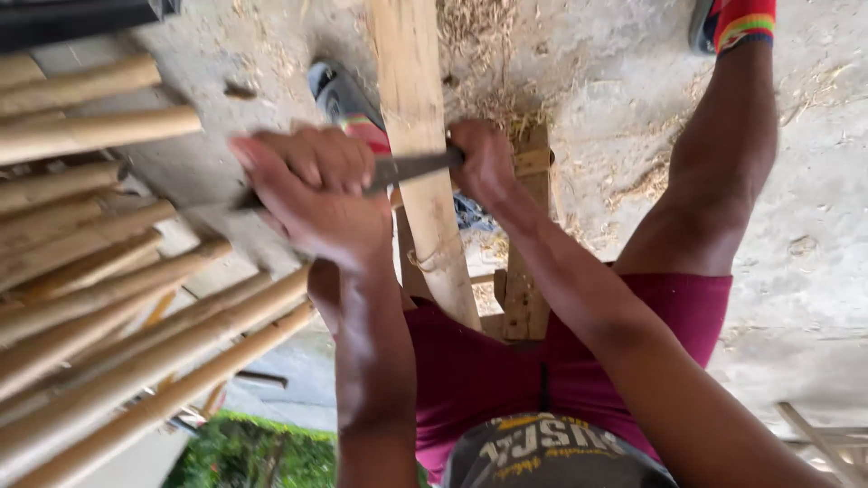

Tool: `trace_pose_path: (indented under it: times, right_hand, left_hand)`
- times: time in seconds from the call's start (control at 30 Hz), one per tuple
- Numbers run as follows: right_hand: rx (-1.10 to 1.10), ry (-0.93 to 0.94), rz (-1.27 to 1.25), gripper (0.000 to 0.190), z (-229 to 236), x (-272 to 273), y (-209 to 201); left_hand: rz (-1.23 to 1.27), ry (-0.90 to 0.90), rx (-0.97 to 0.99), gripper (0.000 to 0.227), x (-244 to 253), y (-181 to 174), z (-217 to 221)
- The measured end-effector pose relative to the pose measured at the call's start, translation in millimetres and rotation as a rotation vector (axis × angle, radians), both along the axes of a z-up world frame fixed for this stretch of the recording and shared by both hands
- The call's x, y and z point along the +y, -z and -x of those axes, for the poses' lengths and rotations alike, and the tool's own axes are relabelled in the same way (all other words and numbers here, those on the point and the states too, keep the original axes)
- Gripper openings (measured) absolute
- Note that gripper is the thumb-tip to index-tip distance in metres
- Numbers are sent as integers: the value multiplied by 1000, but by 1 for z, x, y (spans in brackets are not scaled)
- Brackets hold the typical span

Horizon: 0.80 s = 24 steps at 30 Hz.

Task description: The person shaves a bamboo stalk by drawing a blade toward themselves while seated, holding the stalk with one hand and the tool with the other.

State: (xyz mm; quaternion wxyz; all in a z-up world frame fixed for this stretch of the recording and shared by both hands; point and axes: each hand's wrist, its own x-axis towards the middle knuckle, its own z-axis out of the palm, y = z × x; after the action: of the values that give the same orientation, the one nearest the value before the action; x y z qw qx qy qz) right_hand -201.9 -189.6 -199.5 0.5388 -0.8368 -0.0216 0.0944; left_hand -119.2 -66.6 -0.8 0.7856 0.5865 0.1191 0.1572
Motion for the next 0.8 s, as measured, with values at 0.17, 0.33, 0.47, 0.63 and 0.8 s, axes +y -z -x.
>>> trace_pose_path:
  times: [0.17, 0.33, 0.47, 0.63, 0.8]
  right_hand:
    - [76, 78, -34, 21, -43, -6, 22]
    - [92, -68, 102, 19, -1, 3, -6]
    - [14, -105, 127, 18, -14, -7, 13]
    - [-3, -39, 74, 17, -36, -8, 23]
    - [-101, -68, 134, 14, -5, -11, -5]
  left_hand:
    - [128, -35, -59, 31, 1, 34, -25]
    - [-52, 48, -84, 42, 6, 16, -11]
    - [78, 70, -59, 44, 14, 9, -1]
    - [90, -86, -48, 43, 19, 29, -30]
    - [-94, -48, -70, 45, 24, 13, -1]
